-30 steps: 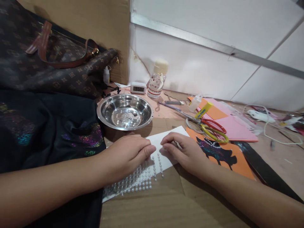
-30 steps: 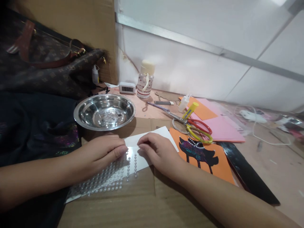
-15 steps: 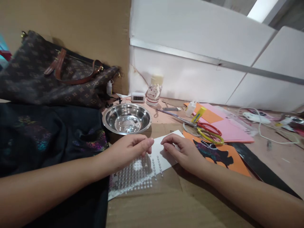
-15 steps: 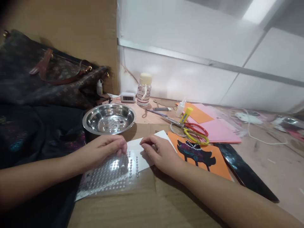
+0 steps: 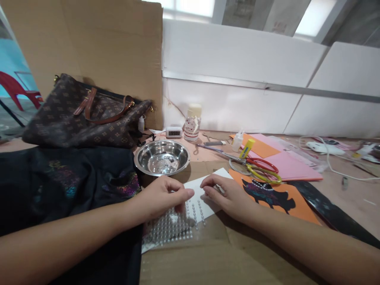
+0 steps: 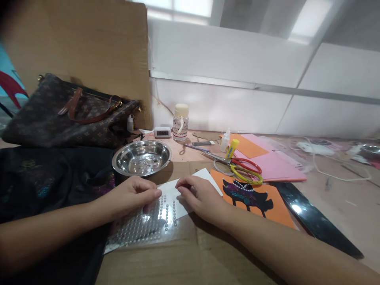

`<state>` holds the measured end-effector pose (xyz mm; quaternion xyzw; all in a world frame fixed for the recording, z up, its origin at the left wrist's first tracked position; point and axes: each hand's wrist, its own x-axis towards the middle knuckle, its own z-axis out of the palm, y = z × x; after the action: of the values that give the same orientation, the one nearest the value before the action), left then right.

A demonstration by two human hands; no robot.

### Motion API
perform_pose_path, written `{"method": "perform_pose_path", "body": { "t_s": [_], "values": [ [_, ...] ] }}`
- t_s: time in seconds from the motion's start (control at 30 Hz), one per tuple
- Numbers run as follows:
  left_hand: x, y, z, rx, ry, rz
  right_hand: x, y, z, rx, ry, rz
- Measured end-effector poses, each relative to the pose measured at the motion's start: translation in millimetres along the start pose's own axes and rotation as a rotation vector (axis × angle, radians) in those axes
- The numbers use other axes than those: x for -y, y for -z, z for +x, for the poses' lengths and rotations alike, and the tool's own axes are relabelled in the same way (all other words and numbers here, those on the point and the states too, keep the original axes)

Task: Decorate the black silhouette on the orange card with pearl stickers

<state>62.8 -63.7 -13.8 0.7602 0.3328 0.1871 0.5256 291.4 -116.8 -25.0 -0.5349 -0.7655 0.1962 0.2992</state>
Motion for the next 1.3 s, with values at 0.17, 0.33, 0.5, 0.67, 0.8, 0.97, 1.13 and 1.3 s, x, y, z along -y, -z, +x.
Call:
{"method": "perform_pose_path", "body": {
  "t_s": [0.17,0.33,0.5,0.67,0.8,0.97,1.13,1.3],
  "values": [
    [0.4,-0.2,3.1,-0.012,-0.021,-0.079,-0.5,-0.1,-0.2,0.007,0.012,0.002],
    [3.9,-1.2,4.8,0.032,-0.022,-0.156,0.3,-0.6,0.0,0.002,0.026,0.0],
    [6.2,-1.0,5.7,0.043,-0.008,-0.187,-0.8,-1.0,-0.1,0.004,0.043,-0.001],
    [7.2,0.8,6.7,0.035,0.022,-0.198,-2.4,-2.0,-0.5,0.009,0.054,-0.003],
    [7.3,-0.2,6.5,0.037,0.041,-0.201,-1.4,-1.5,0.1,0.008,0.062,-0.008],
    [3.1,-1.3,5.2,0.05,0.054,-0.18,-0.2,-0.7,0.5,0.0,0.068,-0.012],
    [-23.6,-3.4,-20.8,0.091,-0.029,-0.065,-0.9,-0.2,-0.4,0.004,0.063,-0.016],
    [-28.0,-24.8,-50.2,0.29,-0.15,-0.089,-3.1,-0.6,-0.1,0.007,0.053,-0.016]
  ]
}}
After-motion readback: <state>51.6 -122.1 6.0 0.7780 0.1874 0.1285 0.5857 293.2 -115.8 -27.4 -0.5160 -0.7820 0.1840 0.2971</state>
